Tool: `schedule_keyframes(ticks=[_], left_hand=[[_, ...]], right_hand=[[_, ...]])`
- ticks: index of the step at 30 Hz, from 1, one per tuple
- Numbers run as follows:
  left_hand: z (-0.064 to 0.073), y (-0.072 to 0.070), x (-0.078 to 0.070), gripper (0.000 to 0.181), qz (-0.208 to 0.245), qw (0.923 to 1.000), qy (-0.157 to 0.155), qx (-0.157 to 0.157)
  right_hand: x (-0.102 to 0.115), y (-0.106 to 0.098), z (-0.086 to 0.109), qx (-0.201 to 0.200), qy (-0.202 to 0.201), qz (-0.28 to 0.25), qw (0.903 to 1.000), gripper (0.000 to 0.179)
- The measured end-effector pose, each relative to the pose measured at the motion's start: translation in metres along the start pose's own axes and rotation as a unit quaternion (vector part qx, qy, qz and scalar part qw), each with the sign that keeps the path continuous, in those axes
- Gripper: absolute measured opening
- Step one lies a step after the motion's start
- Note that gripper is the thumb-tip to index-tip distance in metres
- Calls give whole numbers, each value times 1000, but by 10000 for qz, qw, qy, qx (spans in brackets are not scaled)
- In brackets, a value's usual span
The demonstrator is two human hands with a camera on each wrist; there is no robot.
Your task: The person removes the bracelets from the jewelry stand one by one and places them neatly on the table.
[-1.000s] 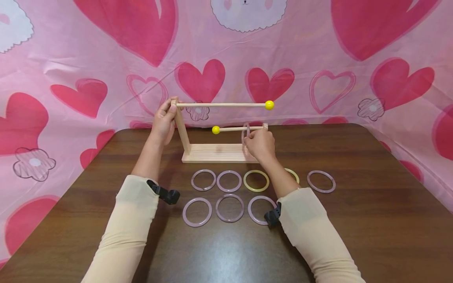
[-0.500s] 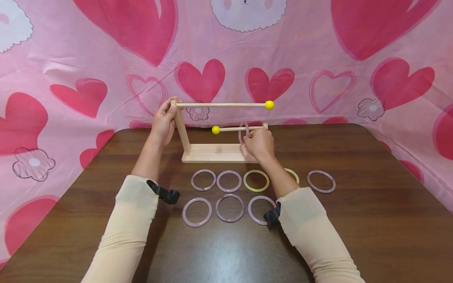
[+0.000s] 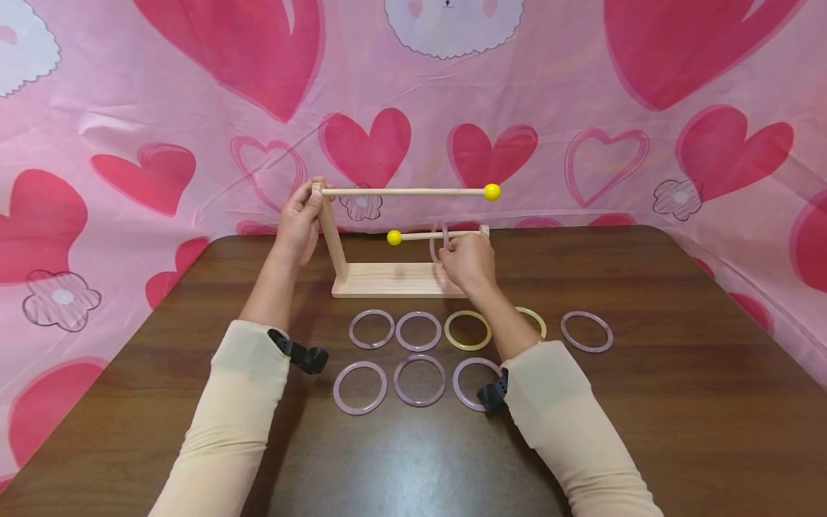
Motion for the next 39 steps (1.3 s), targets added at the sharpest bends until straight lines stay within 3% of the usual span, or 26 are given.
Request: schedule_keyframes(ticks=[16, 23, 31, 39], left_hand=[[1, 0, 0, 34, 20, 10000, 49, 9], [1, -1, -1, 28, 68, 9999, 104, 28], [0, 0, -1, 25, 109, 9999, 61, -7], [0, 0, 0, 23, 63, 10000, 23, -33]], right_hand=[[8, 6, -1, 66, 35, -85, 9999, 21], [13, 10, -1, 32, -307, 43, 9995, 19], [15, 15, 0, 181, 4, -285, 9994, 20], [20, 19, 0, 132, -110, -233, 9996, 18]])
Point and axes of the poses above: each hand's wrist, its own z-axis away from the middle knuckle, its own y-axis out of the palm, x = y × z, the point moved 3 cm from there along -z, towards the middle knuckle, and after that the axes turned 8 degrees about -z, right-handed, at the moved point
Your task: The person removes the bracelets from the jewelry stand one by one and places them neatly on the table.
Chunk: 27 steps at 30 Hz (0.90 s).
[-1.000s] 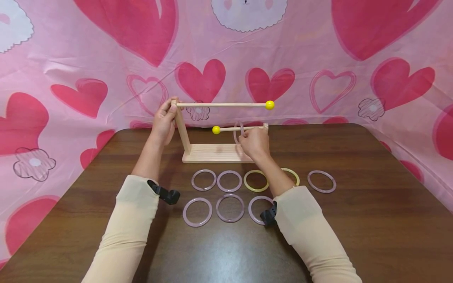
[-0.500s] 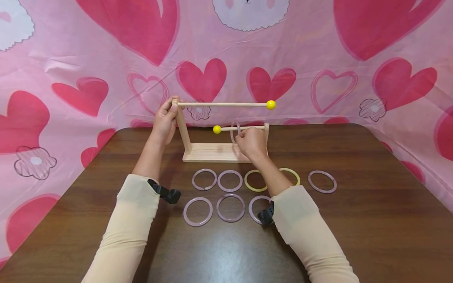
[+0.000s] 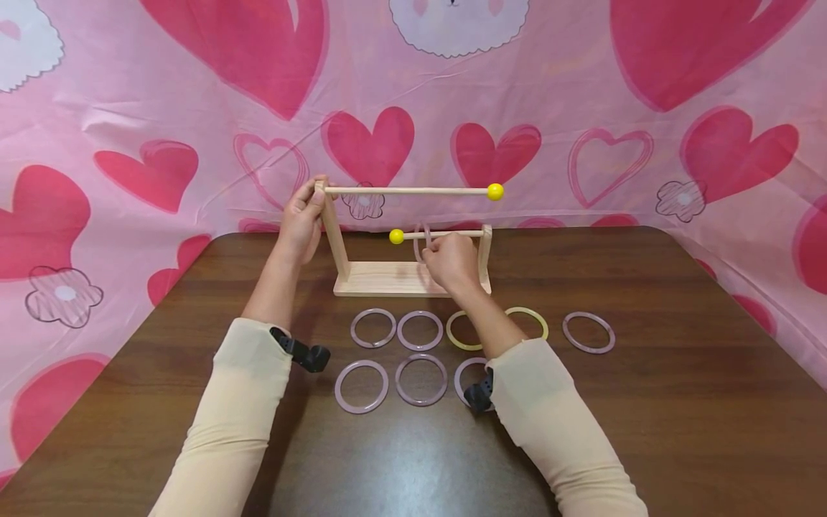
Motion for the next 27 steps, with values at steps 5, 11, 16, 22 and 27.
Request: schedule_keyframes(ticks=[5, 11, 16, 22, 27], left_hand=[[-1, 0, 1, 27, -56, 10000, -30, -15], [-1, 1, 1, 34, -96, 9999, -38, 21], [0, 1, 0, 36, -127, 9999, -46, 20], [0, 1, 0, 27, -48, 10000, -30, -9], [1, 1, -1, 24, -45, 10000, 30, 5]], right_hand=[[1, 4, -1, 39, 41, -66, 10000, 18], [2, 6, -1, 61, 40, -72, 9999, 17], [3, 7, 0, 62, 60, -109, 9999, 18], [5, 9, -1, 55, 15, -107, 9999, 18], [8, 10, -3, 54, -42, -116, 9999, 18]])
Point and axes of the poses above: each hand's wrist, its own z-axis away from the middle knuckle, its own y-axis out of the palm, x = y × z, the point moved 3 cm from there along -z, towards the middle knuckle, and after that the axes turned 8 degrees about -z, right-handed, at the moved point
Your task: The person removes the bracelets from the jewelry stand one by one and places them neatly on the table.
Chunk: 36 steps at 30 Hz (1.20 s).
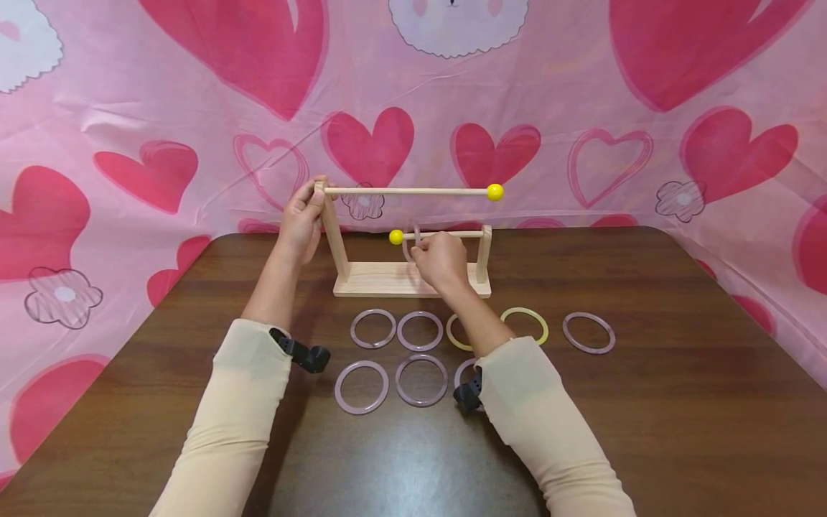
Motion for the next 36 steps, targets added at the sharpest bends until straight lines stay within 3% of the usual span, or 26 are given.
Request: schedule_keyframes(ticks=[29, 36], left_hand=[[0, -1, 2, 29, 99, 9999, 76, 15], [0, -1, 1, 17, 148, 9998, 101, 13]], right_hand=[[4, 8, 1, 37, -123, -353, 9993, 20], [1, 8, 2, 70, -189, -453, 9988, 21]])
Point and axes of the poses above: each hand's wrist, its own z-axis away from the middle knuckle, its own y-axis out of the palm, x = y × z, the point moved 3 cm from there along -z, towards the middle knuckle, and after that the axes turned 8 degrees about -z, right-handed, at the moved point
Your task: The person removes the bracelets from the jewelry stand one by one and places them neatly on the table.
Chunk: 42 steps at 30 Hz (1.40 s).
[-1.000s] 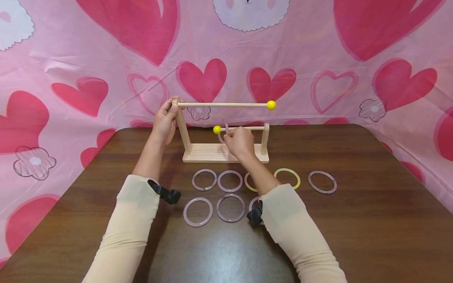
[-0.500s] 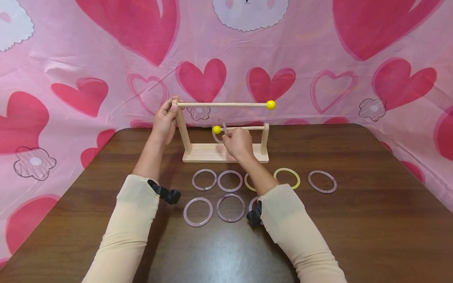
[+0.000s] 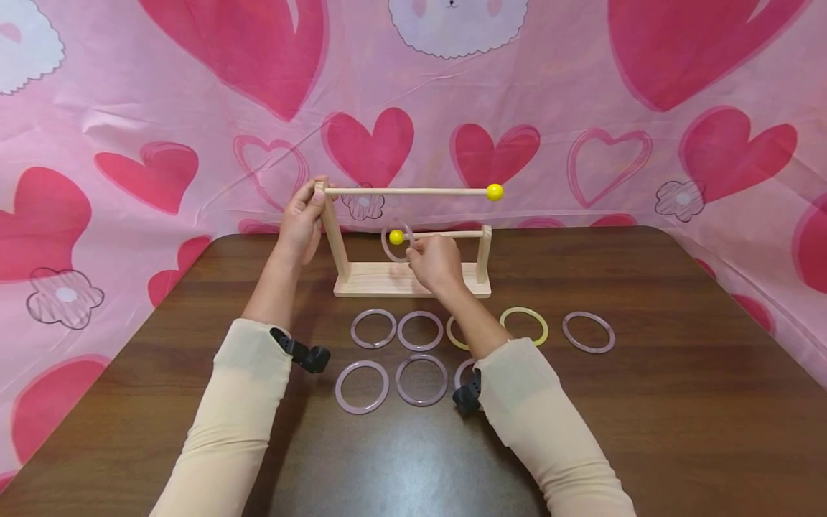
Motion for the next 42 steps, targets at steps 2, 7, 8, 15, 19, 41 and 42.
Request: schedule_keyframes(ticks=[2, 7, 8, 15, 19, 41, 42], left_hand=[[0, 0, 0, 17, 1, 10000, 11, 17], [0, 0, 0, 17, -23, 10000, -42, 9], [0, 0, 0, 18, -17, 10000, -55, 9], [0, 1, 0, 26, -81, 9999, -132, -15], [0, 1, 0, 33, -140, 9998, -120, -9], [0, 1, 0, 32, -132, 9998, -133, -83], [0, 1, 0, 31, -125, 9998, -140, -81]], right_hand=[[-2, 0, 0, 14, 41, -70, 10000, 21], [-4, -3, 1, 17, 119, -268, 9996, 20], [-5, -4, 1, 23, 133, -319, 9994, 20], [-9, -6, 3, 143, 437, -1000, 9939, 24], [-12, -7, 3, 241, 638, -1530, 9859, 24], [-27, -23, 8, 611, 1079, -2919, 9484, 28], [-27, -25, 8, 598, 1086, -2896, 9491, 28]])
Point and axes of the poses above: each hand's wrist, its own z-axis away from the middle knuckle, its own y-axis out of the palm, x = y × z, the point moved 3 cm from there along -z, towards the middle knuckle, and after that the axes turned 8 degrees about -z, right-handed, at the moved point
